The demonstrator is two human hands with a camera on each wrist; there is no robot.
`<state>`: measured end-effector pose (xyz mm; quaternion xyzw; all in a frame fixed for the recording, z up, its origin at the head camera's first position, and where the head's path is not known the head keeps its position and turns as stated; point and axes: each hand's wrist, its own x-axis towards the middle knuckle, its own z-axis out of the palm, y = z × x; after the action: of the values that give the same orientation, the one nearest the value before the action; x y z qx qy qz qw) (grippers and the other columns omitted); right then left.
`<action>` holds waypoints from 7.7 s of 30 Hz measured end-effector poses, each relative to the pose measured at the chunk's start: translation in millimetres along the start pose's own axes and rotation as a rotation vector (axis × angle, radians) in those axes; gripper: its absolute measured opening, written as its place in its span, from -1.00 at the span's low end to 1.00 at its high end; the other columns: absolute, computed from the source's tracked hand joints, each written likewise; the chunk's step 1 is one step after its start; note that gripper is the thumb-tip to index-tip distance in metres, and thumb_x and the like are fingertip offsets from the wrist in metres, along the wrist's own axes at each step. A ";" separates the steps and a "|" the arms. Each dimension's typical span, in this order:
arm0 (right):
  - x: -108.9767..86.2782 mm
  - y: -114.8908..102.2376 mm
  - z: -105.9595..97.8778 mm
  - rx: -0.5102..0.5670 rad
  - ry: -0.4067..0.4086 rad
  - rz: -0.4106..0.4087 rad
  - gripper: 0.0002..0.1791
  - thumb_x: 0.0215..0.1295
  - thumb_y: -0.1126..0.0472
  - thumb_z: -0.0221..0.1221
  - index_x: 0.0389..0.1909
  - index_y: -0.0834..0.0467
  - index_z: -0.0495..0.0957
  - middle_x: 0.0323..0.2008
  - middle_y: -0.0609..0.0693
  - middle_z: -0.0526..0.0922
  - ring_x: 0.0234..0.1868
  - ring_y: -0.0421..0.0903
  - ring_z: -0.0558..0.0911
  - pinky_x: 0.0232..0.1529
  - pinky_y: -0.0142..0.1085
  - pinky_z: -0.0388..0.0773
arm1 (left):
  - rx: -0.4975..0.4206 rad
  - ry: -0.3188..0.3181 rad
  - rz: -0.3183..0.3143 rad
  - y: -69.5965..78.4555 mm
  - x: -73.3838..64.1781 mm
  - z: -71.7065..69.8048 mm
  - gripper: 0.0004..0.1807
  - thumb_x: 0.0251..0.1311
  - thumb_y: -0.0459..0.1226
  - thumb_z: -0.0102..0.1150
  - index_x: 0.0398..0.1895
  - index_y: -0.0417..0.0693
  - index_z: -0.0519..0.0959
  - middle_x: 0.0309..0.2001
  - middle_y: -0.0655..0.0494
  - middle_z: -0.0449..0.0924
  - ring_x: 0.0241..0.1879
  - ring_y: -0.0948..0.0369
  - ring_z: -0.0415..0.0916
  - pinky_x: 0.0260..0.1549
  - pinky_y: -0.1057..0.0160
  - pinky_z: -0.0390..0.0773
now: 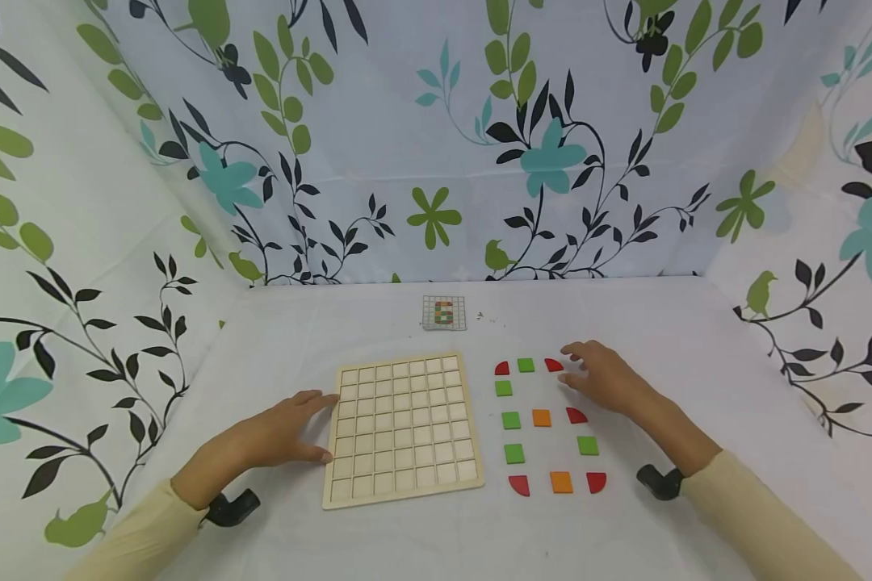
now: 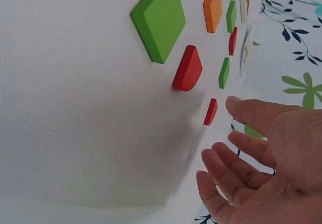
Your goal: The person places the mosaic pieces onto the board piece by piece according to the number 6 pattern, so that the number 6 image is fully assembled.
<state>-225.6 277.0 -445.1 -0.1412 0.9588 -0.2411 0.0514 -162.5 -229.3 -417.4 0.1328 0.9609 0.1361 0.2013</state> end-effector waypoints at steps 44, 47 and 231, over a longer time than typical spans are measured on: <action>24.6 24.9 31.5 0.244 0.045 0.048 -0.66 0.51 0.24 0.26 0.20 0.27 0.59 -0.08 0.10 0.61 -0.05 0.01 0.53 -0.09 -0.48 0.50 | -0.035 0.017 0.029 -4.3 -4.7 0.2 0.02 0.12 0.00 0.60 0.59 -0.08 0.31 0.57 -0.35 0.18 0.53 -0.34 0.18 0.35 -0.37 0.38; 24.3 24.4 31.3 0.240 0.042 0.055 -0.66 0.51 0.22 0.27 0.19 0.28 0.59 -0.08 0.11 0.61 -0.05 0.02 0.52 -0.07 -0.42 0.51 | -0.037 0.014 0.029 -4.8 -4.1 0.1 0.01 0.13 0.00 0.60 0.59 -0.09 0.31 0.57 -0.36 0.17 0.53 -0.34 0.17 0.35 -0.37 0.38; 47.9 -14.4 29.5 0.364 -0.024 0.052 -0.56 0.53 0.12 0.26 0.27 0.28 0.56 0.14 0.21 0.67 0.13 0.11 0.62 0.23 0.02 0.61 | -0.030 0.019 0.009 -2.8 0.6 2.9 0.06 0.05 0.02 0.65 0.59 -0.05 0.32 0.54 -0.28 0.22 0.50 -0.28 0.22 0.30 -0.36 0.44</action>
<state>-263.0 237.4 -465.5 -0.1076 0.9020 -0.4075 0.0937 -162.3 -231.1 -421.1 0.1329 0.9600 0.1525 0.1937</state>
